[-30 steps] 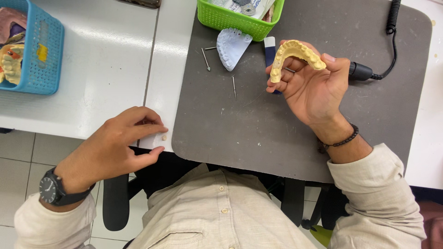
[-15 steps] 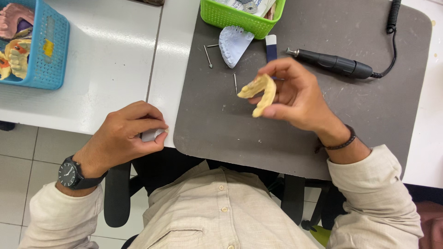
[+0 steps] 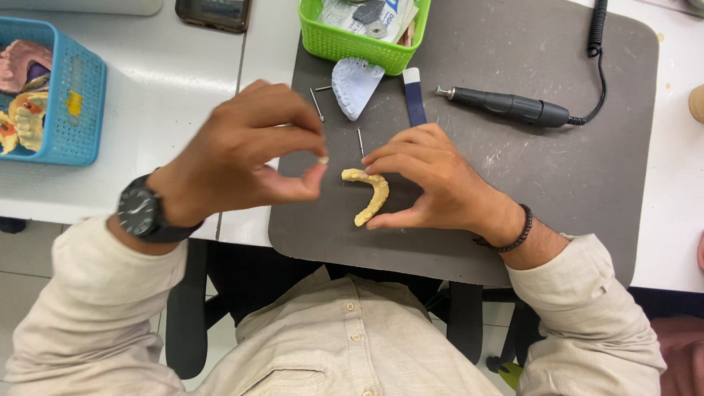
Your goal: The person holds an upper and lower denture model together and inserts red and blue articulating paper strips between the teeth to mark contact points. They then use a rotary grinding tool to grind the marked spots on the denture teeth and recheck the bite with the paper strips.
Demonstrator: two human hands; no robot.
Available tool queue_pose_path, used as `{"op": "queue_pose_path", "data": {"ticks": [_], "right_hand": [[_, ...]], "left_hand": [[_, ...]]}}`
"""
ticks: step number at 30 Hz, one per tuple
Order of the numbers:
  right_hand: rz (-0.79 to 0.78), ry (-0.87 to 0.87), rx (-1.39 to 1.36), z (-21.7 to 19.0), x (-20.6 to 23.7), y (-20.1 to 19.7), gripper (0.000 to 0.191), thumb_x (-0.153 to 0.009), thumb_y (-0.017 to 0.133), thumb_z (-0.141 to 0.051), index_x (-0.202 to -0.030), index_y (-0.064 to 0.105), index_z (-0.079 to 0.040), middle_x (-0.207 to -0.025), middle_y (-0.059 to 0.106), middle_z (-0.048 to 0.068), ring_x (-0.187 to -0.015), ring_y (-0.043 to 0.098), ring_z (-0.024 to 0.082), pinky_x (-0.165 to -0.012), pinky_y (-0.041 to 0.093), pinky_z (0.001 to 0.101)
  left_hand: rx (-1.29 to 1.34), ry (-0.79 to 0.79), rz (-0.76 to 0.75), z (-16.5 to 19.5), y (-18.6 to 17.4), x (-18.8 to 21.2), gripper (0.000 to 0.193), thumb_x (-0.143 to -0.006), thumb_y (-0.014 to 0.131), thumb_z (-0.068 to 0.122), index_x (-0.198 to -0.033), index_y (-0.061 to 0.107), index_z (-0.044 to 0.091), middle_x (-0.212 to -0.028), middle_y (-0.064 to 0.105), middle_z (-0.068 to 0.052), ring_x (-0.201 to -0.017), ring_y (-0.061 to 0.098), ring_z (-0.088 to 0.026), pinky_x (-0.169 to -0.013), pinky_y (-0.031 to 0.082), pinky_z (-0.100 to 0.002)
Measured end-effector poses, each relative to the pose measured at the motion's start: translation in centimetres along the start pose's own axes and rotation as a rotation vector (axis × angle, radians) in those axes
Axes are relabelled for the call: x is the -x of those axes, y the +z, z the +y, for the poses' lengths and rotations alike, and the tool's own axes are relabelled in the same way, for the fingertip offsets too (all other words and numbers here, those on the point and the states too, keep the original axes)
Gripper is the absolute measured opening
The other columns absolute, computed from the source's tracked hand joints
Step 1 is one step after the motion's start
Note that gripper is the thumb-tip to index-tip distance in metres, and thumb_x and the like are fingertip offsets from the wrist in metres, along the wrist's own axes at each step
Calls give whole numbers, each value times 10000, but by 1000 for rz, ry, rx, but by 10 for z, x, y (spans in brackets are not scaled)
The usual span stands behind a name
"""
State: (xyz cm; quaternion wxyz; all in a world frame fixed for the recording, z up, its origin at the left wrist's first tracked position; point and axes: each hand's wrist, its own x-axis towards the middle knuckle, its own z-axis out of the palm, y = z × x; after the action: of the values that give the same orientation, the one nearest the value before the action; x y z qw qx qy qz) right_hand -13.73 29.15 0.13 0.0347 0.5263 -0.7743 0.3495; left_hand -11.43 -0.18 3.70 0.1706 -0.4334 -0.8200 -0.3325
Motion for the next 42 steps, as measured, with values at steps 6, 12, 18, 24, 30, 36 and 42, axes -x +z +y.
{"op": "queue_pose_path", "data": {"ticks": [6, 12, 18, 24, 30, 36, 42], "right_hand": [[178, 407, -788, 22, 18, -6, 239, -1007, 724, -88, -1215, 703, 29, -1152, 738, 98, -1071, 701, 167, -989, 579, 321], [212, 603, -925, 46, 30, 2, 223, -1018, 682, -70, -1206, 715, 45, -1117, 762, 136, -1032, 737, 175, -957, 618, 325], [228, 643, -1042, 56, 34, 8, 209, -1024, 686, -74, -1184, 721, 55, -1119, 760, 157, -1025, 736, 193, -953, 621, 334], [224, 645, -1186, 67, 39, 11, 191, -1024, 669, -88, -1148, 713, 50, -1107, 754, 139, -922, 720, 174, -857, 601, 312], [188, 669, -1075, 80, 43, 10, 161, -1027, 681, -89, -1116, 721, 39, -1022, 746, 118, -883, 715, 148, -819, 598, 284], [218, 707, -924, 73, 33, 9, 154, -985, 724, -106, -1051, 735, 33, -961, 758, 91, -842, 721, 125, -765, 610, 264], [131, 468, 102, 65, 25, -49, 232, -948, 834, -196, -1113, 760, -51, -1020, 769, 96, -882, 741, 153, -789, 589, 278]], "left_hand": [[71, 216, 54, -17, 56, -54, 213, -805, 837, 40, -922, 661, 65, -1021, 626, -33, -926, 632, -218, -856, 502, -369], [153, 161, 168, -34, 76, -54, 232, -811, 855, 37, -978, 697, 67, -1048, 639, -25, -900, 624, -215, -796, 488, -357], [359, 9, 154, -34, 80, -45, 234, -868, 848, 31, -1072, 736, 48, -1060, 667, -52, -900, 678, -166, -770, 559, -272], [569, -131, 129, -35, 80, -47, 210, -924, 823, 33, -1123, 760, 62, -1105, 694, -51, -944, 722, -145, -826, 605, -242], [663, -231, 90, -41, 88, -48, 226, -938, 813, 41, -1158, 767, 66, -1110, 701, -51, -941, 707, -141, -814, 593, -246], [579, -176, 87, -42, 86, -48, 167, -893, 817, 36, -1050, 771, 68, -1027, 720, -32, -886, 712, -113, -781, 579, -230], [840, -354, 119, -50, 80, -45, 137, -930, 775, -20, -1061, 744, 5, -1055, 746, -76, -882, 709, -121, -776, 575, -240]]}}
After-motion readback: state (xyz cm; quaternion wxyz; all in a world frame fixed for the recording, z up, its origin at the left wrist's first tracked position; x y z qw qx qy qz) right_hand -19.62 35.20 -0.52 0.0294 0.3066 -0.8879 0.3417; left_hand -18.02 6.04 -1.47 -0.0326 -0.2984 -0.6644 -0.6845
